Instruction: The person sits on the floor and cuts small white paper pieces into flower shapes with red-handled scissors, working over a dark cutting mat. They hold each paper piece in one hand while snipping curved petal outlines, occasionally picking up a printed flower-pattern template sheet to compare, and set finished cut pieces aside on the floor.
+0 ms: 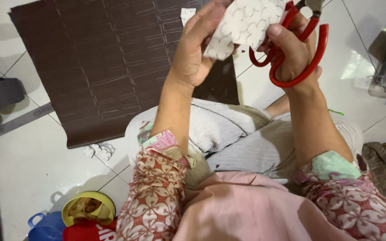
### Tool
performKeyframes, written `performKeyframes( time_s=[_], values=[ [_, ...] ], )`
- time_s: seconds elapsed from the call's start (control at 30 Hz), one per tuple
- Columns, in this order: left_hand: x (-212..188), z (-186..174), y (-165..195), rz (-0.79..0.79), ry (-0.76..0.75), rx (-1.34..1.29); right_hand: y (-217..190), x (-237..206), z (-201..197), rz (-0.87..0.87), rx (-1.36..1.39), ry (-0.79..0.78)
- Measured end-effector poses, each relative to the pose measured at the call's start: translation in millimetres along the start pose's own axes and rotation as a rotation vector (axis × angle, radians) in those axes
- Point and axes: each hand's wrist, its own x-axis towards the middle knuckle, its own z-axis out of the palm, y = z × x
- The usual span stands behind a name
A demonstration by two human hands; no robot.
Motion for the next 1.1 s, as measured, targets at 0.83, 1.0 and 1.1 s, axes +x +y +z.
performKeyframes(
  time_s=[0.83,1.0,1.1],
  values=[
    [1,-25,-23,0.113,0.362,0.410,-1,7,-12,-0.126,-0.002,0.142],
    [-2,-16,-17,0.167,0.113,0.339,1,4,-11,-0.134,-0.043,0.110],
    [-10,-7,-20,0.034,0.006,0.443,2,2,-10,-0.142,-0.065,0.098]
  ],
)
